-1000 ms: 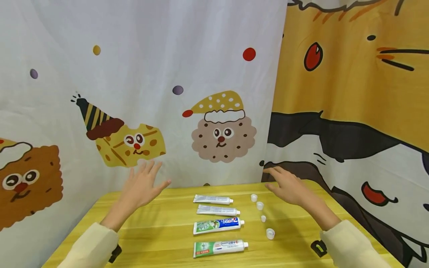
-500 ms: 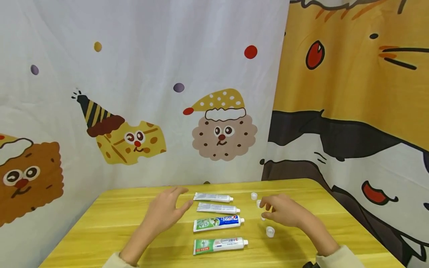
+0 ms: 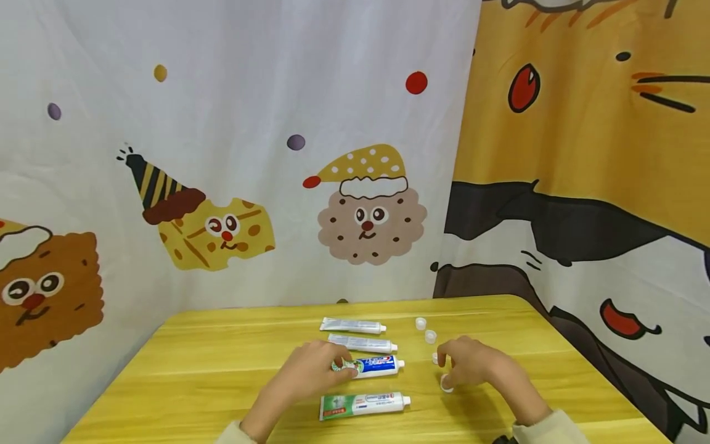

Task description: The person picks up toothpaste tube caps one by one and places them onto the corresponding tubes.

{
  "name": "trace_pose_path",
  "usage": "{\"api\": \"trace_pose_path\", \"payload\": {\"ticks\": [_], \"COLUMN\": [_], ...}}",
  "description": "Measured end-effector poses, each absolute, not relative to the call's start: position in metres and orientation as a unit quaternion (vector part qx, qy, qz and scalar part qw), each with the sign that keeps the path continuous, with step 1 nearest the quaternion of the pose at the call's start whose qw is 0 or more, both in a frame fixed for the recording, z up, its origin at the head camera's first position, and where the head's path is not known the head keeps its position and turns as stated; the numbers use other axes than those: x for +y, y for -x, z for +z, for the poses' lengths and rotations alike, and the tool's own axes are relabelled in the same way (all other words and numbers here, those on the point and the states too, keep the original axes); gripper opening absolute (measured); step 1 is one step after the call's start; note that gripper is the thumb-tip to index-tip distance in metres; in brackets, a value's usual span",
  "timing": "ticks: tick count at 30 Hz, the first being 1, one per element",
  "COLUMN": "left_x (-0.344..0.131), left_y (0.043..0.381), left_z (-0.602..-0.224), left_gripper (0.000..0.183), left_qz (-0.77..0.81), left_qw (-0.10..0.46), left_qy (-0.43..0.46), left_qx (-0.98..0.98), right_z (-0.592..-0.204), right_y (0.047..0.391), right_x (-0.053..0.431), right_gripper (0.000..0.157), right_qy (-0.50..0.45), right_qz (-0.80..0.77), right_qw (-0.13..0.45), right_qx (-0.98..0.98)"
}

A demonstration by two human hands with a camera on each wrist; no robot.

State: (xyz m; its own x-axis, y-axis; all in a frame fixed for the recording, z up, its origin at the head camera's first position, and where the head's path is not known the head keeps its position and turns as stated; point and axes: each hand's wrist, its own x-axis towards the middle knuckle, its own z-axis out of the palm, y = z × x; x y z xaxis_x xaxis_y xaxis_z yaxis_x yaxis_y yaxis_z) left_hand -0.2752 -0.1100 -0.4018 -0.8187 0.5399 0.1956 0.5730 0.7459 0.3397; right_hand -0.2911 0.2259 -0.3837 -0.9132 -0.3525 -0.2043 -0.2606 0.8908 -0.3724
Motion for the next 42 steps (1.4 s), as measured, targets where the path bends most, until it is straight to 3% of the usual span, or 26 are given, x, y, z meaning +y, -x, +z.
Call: {"api": "trace_pose_path", "payload": {"ticks": [11,25,36,42], "left_x": [-0.100,-0.084,-0.075,-0.075], "left_y": [0.270,0.268,0.269,0.267], "left_z": [-0.412,-0.410,-0.411,-0.413], "left_gripper": [0.032,0.034,0.028,0.028], "left_qz": [-0.175,-0.145,-0.099,-0.079], "left_qw": [0.009,-0.065,-0.074,-0.068], "left_qy": [0.306,0.308,0.281,0.297], "left_qx": [-0.936,-0.938,-0.952,-0.949], "right_z": [-0.393,-0.399,-0.393,-0.391], "right_y": [0.290,0.291,0.291,0.292], "right_x": [0.224,0.227,0.224,0.223], "right_gripper": [0.018,0.019,0.016,0.018], "right_qy": [0.128,0.148,0.193,0.215], "right_qz": [-0.207,-0.202,-0.207,-0.180], "right_qw": [0.181,0.172,0.177,0.145], "right_qx": [0.953,0.953,0.943,0.949]}}
